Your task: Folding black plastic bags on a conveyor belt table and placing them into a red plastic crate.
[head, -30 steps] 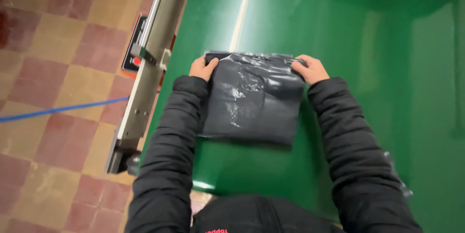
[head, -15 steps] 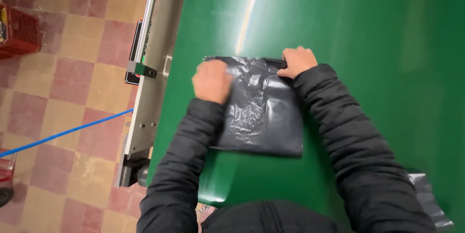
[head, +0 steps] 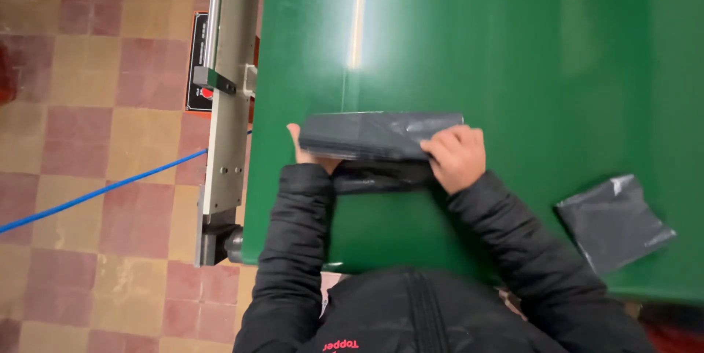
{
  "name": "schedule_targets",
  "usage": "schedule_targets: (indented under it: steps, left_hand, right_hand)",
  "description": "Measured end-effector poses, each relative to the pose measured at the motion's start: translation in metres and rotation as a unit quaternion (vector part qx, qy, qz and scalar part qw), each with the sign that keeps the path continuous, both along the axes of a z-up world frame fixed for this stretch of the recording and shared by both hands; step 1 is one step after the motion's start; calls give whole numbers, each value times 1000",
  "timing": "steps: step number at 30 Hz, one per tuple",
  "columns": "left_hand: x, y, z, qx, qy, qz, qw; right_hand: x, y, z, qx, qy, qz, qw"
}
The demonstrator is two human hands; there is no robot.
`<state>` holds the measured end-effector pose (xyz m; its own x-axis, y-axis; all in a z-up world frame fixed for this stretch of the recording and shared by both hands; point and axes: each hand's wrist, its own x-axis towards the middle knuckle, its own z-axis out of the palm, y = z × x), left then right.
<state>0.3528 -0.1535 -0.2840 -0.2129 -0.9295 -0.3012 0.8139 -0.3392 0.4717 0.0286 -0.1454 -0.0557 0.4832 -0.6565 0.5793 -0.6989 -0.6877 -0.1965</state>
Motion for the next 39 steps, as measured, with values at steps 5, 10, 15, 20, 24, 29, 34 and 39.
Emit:
schedule_targets:
  steps: [5,10,15,20,24,29,34,39]
  left_hand:
    - [21,42,15,7,-126,29,992]
    - [-6,94,170,-197,-594,128,770]
    - [-7,108,136,-530,-820,12,216]
    - [-57,77,173,-487,-735,-334,332]
    - [-75,32,97,-482,-664,-343,457]
    - [-59,-1,2,-444,-681,-236,532]
    - [-104,19,83,-330,-668,-199,636]
    - [-127,29,108,-255,-795,-95,542]
  right_hand:
    - [-5,49,-47,1,20,-38,999]
    - [-5,60,-58,-3,45,-67,997]
    - [42,89,-33,71,60,9,996]
    - [39,125,-89,166,-33,92,981]
    - [8,161,-127,415,-174,-28,893]
    - [-7,143,-176,467,-489,-91,731]
    - [-14,130,-178,518,-546,-204,626]
    - [-14,123,-183,554,-603,-221,530]
